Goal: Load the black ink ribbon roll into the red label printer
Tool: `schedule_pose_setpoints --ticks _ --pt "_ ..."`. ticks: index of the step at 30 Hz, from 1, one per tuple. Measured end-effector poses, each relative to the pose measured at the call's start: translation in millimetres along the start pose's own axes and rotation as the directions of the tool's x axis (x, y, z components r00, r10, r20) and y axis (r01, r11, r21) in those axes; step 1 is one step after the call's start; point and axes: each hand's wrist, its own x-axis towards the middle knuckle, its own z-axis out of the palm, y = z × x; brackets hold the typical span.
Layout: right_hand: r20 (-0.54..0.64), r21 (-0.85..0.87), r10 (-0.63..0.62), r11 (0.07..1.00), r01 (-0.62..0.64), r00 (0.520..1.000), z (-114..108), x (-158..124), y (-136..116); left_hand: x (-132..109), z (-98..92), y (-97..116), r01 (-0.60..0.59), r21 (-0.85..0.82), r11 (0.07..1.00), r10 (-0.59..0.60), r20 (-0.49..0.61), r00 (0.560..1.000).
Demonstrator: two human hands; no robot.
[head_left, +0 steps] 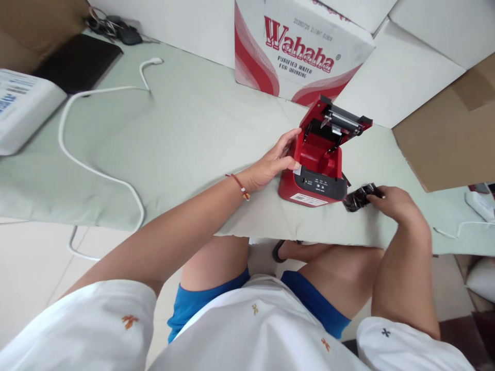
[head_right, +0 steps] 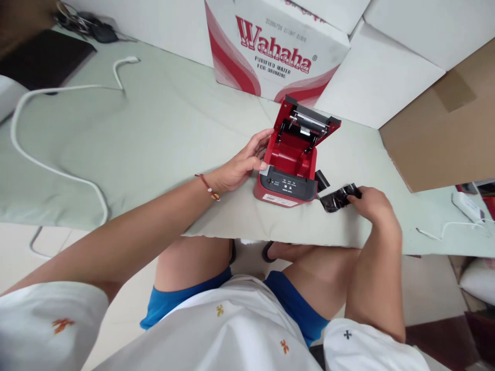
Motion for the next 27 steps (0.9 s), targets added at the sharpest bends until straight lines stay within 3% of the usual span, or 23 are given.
schedule_pose_setpoints --ticks 4,8,12,15,20,23,27 --pt "-0.101 -0.048 0.092 0.994 -0.097 0.991 21.2 5.3 -17.6 -1.2 -0.8 1.3 -0.010 0.017 1.000 0.010 0.008 1.000" --pt "-0.229 0.090 0.031 0.996 -0.010 0.973 35.1 18.9 -61.2 -2.6 -1.1 4.2 -0.004 0.028 1.000 0.004 -0.006 1.000" --pt "-0.091 0.259 -0.201 0.941 0.218 0.975 55.6 27.3 -105.9 -2.1 -0.9 4.0 -0.010 0.035 0.999 0.010 0.000 1.000" --pt "-0.030 0.249 -0.266 0.932 0.265 0.963 63.6 25.8 -118.3 -0.4 -0.8 1.9 -0.008 0.019 1.000 0.008 0.011 1.000" --pt "-0.112 0.194 -0.122 0.971 0.143 0.986 53.5 16.3 -106.9 1.7 0.4 1.0 -0.013 0.031 0.999 0.013 -0.010 1.000" --pt "-0.005 0.161 0.030 0.987 -0.029 1.000 40.3 5.9 -104.4 1.9 2.0 2.5 -0.005 0.017 1.000 0.005 -0.004 1.000" --pt "0.149 0.229 0.054 0.970 -0.087 0.987 -1.5 -17.6 -102.0 0.6 5.3 7.3 0.019 -0.018 1.000 -0.019 -0.012 1.000"
